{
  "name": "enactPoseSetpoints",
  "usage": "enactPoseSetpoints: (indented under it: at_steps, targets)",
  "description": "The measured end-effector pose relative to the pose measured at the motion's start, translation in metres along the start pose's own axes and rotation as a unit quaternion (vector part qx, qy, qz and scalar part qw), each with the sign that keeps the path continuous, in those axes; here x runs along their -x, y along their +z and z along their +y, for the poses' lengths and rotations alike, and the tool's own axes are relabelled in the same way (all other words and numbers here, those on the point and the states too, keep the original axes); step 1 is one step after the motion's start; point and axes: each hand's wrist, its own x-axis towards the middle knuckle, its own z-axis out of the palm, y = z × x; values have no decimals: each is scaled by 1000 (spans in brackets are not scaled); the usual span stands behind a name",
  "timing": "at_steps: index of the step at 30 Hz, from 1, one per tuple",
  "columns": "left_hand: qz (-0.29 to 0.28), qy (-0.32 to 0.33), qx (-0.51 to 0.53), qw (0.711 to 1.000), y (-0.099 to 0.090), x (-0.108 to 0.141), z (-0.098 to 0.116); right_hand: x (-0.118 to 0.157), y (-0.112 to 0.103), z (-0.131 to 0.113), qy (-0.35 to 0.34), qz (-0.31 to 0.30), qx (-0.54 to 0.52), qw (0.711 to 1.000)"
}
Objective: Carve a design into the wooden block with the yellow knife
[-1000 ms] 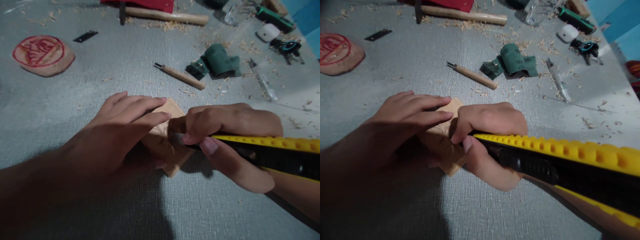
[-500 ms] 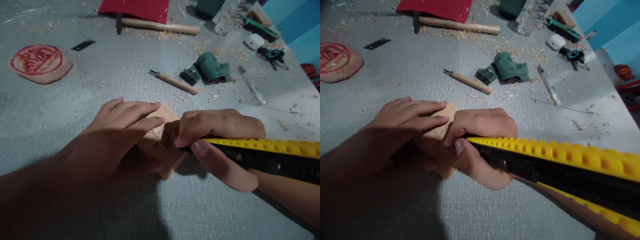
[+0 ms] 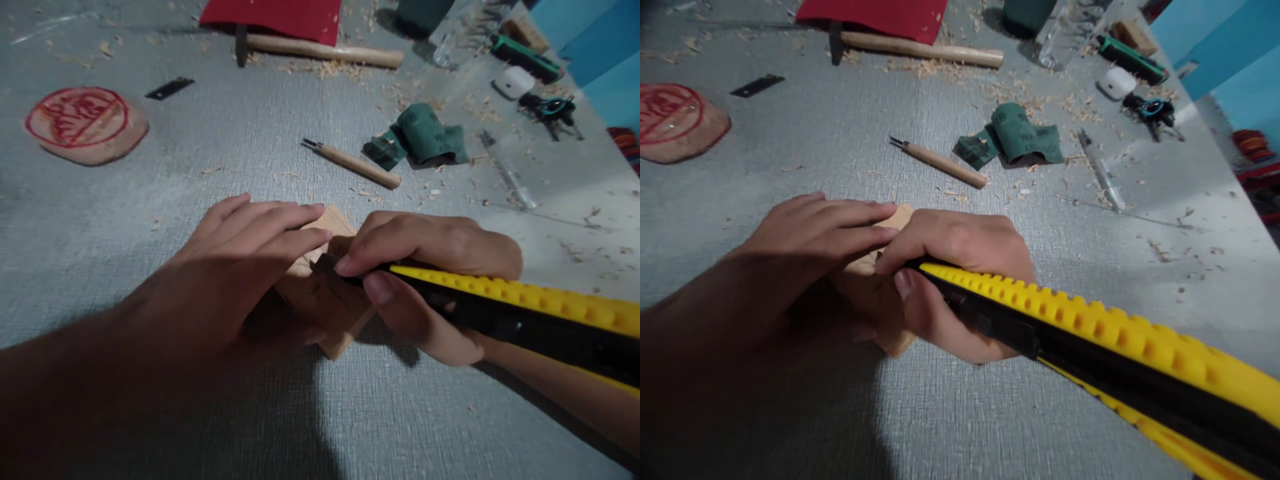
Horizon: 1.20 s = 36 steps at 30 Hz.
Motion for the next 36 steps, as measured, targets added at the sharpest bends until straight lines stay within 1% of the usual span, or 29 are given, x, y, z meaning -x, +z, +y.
enactPoseSetpoints:
  at_steps: [3, 7, 10, 12, 16, 19, 24, 26, 30, 34, 36]
  targets:
    - [12, 2, -1, 1000, 0, -1, 1, 0, 5, 3, -5, 18, 7, 1000]
    - [33, -2, 0, 999, 0, 0, 3, 2, 10, 3, 7, 16, 51, 999]
    - [46, -16, 13, 999, 1, 2, 3, 2, 9, 2, -7, 16, 77, 997]
    - [51, -22, 21, 998, 0, 3, 3, 2, 7, -1, 0, 1, 98, 995]
    - [26, -41, 19, 999, -2, 2, 5, 3, 3, -8, 36, -15, 140, 989]
    - [19, -40, 16, 999, -3, 1, 6, 5, 3, -11, 50, -19, 166, 985]
    - [31, -9, 4, 999, -2, 0, 5, 7, 7, -10, 51, 1, 161, 986]
    - [23, -2, 2, 1000, -2, -1, 5, 7, 6, -9, 43, -5, 163, 986]
    - [6, -12, -4, 1000, -2, -2, 4, 6, 1, -8, 13, -26, 167, 986]
    - [2, -13, -7, 1000, -2, -1, 4, 6, -2, -8, 19, -25, 136, 990]
    - [0, -7, -10, 1000, -3, -2, 4, 6, -1, -6, 29, -29, 138, 990]
